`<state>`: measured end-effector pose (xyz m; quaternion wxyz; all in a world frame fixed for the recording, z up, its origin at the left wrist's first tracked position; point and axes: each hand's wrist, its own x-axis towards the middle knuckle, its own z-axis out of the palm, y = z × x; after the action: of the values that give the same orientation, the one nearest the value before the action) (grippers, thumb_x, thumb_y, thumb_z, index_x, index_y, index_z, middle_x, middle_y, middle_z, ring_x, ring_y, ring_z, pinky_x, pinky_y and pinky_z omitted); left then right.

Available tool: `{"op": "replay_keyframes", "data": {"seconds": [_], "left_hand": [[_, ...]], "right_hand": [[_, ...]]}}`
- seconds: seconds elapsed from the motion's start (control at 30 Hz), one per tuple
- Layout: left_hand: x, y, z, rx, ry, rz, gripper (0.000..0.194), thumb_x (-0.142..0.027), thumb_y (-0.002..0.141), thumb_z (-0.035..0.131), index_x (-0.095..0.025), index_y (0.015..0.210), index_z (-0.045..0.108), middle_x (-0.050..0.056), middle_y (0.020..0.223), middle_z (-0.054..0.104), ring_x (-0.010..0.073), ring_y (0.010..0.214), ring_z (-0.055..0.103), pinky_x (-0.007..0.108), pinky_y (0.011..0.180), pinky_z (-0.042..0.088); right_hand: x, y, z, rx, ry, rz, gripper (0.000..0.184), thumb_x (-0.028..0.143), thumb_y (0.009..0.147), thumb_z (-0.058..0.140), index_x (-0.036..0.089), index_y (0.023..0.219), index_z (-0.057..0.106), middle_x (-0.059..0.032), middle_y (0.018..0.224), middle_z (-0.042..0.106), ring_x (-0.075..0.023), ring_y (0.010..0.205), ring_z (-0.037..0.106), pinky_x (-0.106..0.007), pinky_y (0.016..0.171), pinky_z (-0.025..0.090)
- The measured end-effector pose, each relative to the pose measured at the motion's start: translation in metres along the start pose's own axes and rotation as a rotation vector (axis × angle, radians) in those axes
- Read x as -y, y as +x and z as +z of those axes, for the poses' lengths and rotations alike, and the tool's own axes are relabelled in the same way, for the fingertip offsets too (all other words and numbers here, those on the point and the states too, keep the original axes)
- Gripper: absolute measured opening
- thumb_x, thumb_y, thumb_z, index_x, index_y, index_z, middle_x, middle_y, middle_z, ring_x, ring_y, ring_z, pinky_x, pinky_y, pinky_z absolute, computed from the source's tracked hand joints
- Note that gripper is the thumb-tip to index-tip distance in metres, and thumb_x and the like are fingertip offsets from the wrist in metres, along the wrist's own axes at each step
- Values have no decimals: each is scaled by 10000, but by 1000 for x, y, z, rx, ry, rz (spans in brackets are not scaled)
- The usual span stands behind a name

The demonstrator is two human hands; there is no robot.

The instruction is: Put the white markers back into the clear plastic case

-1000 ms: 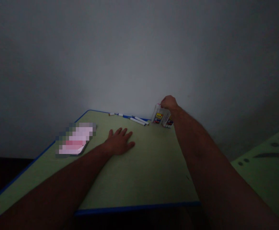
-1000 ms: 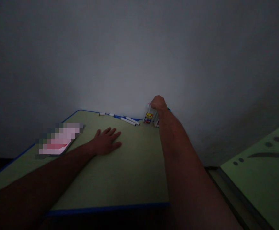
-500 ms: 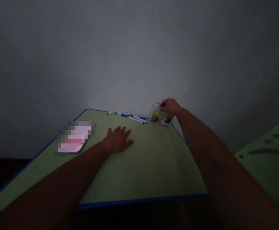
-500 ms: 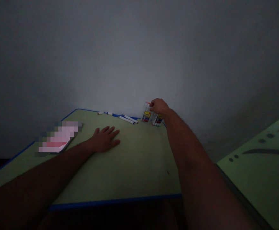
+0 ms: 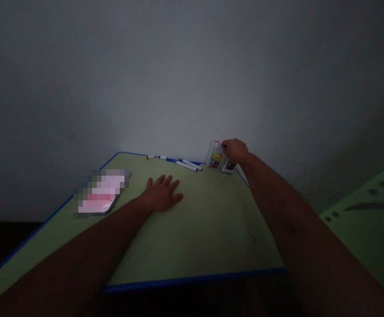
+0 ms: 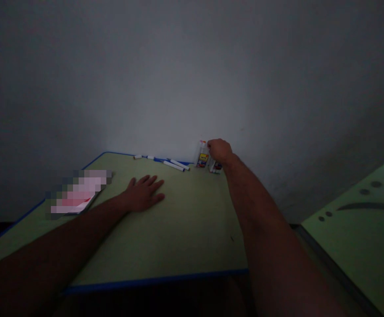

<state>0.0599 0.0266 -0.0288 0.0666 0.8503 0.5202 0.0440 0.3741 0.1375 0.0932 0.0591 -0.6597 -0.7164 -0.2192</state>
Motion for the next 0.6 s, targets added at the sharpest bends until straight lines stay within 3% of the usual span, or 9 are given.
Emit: {"op": "replay_keyframes", "data": {"seconds": [0.4, 0.6], "left_hand": [[0, 0, -2, 11, 2, 3, 782, -694, 932, 252, -249, 1571, 314, 153, 1651, 234, 406, 1504, 195, 730, 1111, 156], [1, 2, 0, 4, 7, 2, 775, -693, 928, 271, -258, 1567, 323, 139, 1652, 239, 405, 1502, 201, 737, 1105, 166]], "right_hand": [[2, -6, -2, -33, 80, -9, 369, 173, 803, 616, 215, 1157, 711, -102, 1166, 706, -273, 1055, 634, -366, 865, 494], [12, -22, -7, -197, 184, -40, 397, 154, 823, 599, 193, 1211, 670, -124, 1265, 630, -263, 1066, 612, -382, 910, 478]]}}
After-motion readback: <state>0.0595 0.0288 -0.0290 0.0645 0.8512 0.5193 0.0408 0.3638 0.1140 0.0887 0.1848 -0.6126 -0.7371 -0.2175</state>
